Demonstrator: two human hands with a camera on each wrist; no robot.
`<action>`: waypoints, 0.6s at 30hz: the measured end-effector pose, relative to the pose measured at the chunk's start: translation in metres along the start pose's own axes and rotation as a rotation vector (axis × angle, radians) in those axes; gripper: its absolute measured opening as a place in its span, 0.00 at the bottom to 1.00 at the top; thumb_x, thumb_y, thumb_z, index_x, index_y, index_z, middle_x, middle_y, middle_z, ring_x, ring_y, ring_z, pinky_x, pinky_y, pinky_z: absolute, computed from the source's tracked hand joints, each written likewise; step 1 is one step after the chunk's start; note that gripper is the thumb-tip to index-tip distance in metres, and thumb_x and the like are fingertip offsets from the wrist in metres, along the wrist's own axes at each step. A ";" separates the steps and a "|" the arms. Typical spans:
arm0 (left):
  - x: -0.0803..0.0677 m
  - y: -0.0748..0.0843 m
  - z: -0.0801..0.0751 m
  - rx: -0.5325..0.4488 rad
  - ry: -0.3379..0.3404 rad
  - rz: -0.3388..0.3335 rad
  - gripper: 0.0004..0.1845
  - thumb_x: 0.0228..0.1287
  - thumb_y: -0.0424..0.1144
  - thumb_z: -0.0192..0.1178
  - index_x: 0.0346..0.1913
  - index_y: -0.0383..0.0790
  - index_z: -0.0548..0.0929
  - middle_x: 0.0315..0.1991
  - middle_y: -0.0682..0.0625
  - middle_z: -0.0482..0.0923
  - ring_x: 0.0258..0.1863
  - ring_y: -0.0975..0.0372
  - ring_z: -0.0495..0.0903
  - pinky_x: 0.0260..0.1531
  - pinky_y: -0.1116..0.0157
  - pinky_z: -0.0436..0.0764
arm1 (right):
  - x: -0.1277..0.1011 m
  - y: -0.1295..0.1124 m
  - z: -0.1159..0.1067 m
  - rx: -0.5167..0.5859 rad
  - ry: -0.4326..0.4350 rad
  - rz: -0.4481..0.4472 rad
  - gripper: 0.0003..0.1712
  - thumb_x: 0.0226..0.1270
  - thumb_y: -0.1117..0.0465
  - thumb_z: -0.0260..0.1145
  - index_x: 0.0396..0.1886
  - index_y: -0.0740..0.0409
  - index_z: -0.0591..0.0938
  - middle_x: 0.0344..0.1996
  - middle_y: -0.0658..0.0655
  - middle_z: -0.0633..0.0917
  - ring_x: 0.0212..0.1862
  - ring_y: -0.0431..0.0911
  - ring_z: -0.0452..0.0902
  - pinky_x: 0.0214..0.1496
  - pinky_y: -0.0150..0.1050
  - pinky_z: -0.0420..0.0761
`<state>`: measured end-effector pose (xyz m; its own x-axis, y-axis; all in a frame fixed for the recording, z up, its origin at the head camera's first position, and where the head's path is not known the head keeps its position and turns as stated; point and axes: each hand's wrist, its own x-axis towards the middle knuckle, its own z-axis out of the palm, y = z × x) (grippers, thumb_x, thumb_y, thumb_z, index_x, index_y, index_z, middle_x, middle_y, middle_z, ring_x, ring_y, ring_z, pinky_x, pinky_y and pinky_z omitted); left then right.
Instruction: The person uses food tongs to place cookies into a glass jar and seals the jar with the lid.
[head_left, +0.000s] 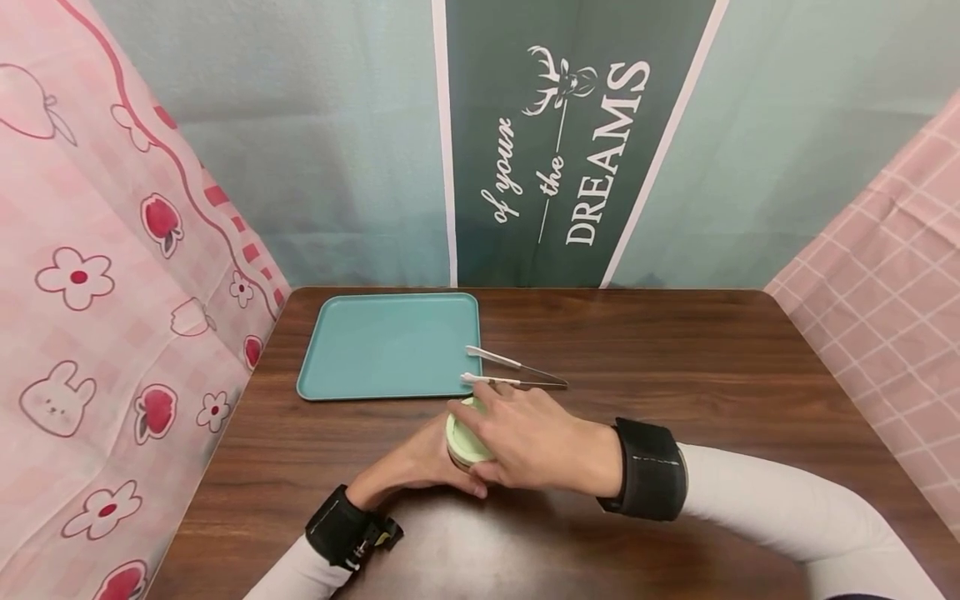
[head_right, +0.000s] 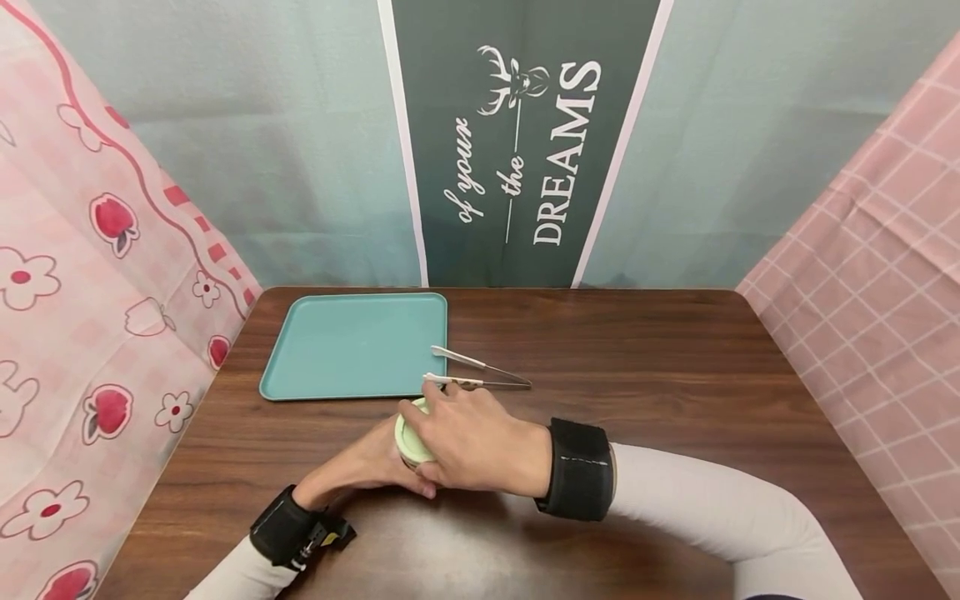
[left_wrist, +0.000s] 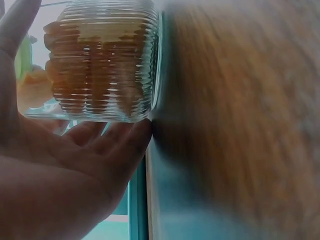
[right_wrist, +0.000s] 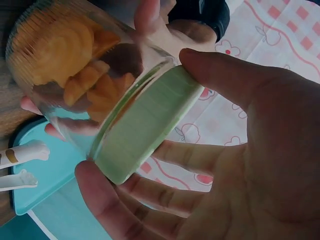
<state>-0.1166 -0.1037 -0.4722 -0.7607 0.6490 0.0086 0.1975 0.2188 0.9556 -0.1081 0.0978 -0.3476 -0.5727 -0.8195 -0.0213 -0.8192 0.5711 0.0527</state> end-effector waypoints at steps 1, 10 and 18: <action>0.000 0.000 0.000 0.016 0.006 -0.005 0.54 0.44 0.37 0.88 0.74 0.41 0.66 0.59 0.51 0.81 0.54 0.62 0.83 0.59 0.63 0.83 | 0.000 0.000 0.001 -0.003 0.001 0.001 0.44 0.64 0.36 0.75 0.74 0.51 0.76 0.57 0.61 0.81 0.44 0.52 0.85 0.25 0.39 0.85; -0.011 0.002 -0.008 0.132 0.022 -0.057 0.62 0.46 0.42 0.88 0.81 0.40 0.58 0.69 0.46 0.75 0.65 0.57 0.76 0.70 0.56 0.74 | -0.014 0.006 0.004 0.043 0.047 0.040 0.50 0.66 0.29 0.71 0.78 0.51 0.71 0.62 0.58 0.80 0.52 0.53 0.84 0.27 0.42 0.85; -0.037 0.004 -0.026 0.250 0.137 -0.076 0.47 0.57 0.45 0.82 0.76 0.41 0.69 0.72 0.44 0.74 0.73 0.46 0.72 0.72 0.40 0.71 | -0.034 0.020 0.005 0.127 0.172 0.097 0.43 0.79 0.28 0.52 0.79 0.51 0.71 0.65 0.57 0.80 0.60 0.54 0.82 0.47 0.53 0.89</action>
